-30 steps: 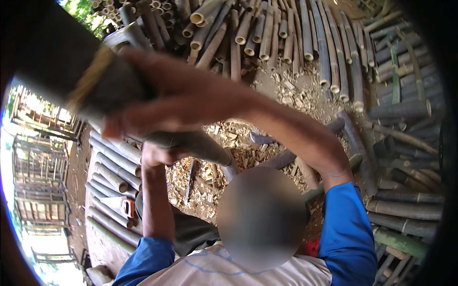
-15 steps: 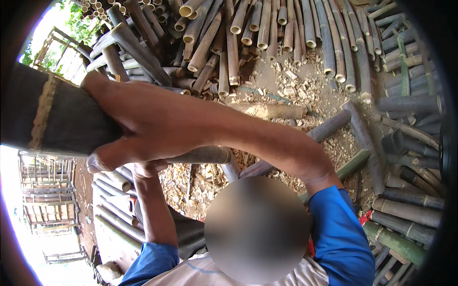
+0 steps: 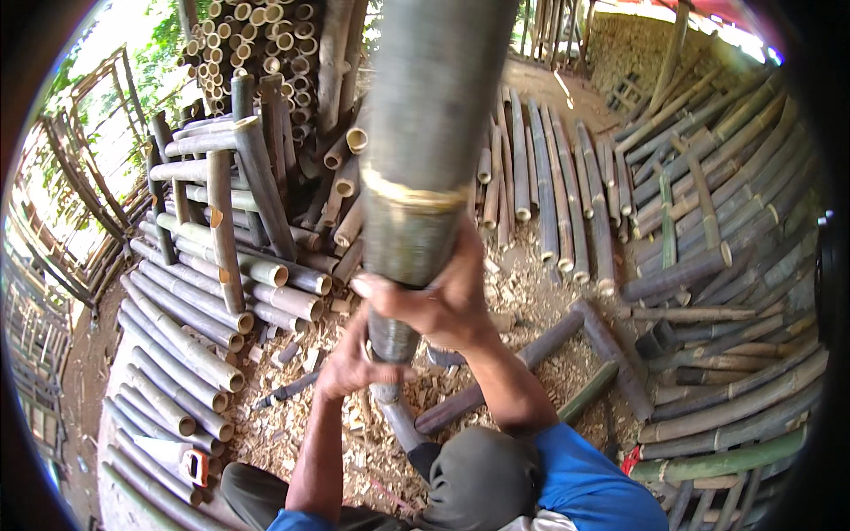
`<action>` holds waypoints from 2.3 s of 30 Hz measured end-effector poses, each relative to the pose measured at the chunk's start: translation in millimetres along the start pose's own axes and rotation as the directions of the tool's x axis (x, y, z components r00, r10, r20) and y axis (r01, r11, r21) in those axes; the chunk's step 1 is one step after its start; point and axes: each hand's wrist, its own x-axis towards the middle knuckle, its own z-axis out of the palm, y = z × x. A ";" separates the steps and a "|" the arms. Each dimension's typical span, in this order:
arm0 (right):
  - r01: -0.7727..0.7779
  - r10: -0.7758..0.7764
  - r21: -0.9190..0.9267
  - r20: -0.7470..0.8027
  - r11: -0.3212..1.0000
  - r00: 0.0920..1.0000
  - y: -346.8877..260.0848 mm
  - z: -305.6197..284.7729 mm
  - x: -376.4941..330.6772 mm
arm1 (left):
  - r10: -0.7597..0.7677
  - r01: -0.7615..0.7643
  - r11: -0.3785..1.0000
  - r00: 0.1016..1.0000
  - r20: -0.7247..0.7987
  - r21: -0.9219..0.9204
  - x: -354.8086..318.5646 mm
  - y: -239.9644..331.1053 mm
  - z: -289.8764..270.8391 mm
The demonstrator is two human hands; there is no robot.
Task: The person shapes and carves bamboo poles. The person uses a knife to carve and hollow out the end of a bamboo pole and uses a wooden mallet to strike the knife.
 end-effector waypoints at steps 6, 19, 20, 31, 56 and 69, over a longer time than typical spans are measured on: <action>-0.086 0.091 0.044 -0.130 0.995 0.987 -9.3 -0.4 -9.5 | -0.128 0.114 0.975 0.990 0.064 0.190 -42.7 -113.9 -7.0; -0.080 0.172 0.377 -0.217 0.923 0.961 1.1 -91.1 32.8 | 0.057 0.139 0.732 0.963 -0.264 0.667 -89.5 -55.6 68.4; -0.129 0.216 0.393 -0.187 0.911 0.958 5.1 -100.5 24.0 | -0.011 0.160 0.772 0.971 -0.240 0.615 -106.2 -46.4 66.4; -0.105 0.501 0.919 -0.109 0.379 0.858 198.7 -139.7 -86.9 | -0.592 0.745 0.457 0.662 -0.459 0.485 -212.0 18.1 83.2; -0.935 0.848 0.144 -0.482 0.324 0.220 219.7 -175.9 -225.3 | -0.531 0.508 0.817 0.847 0.013 0.271 -16.5 -94.8 156.0; -0.150 0.631 -0.968 -0.245 -0.201 0.736 221.3 -215.5 -227.1 | -0.538 0.489 0.803 0.841 0.061 0.341 -108.3 -117.8 138.6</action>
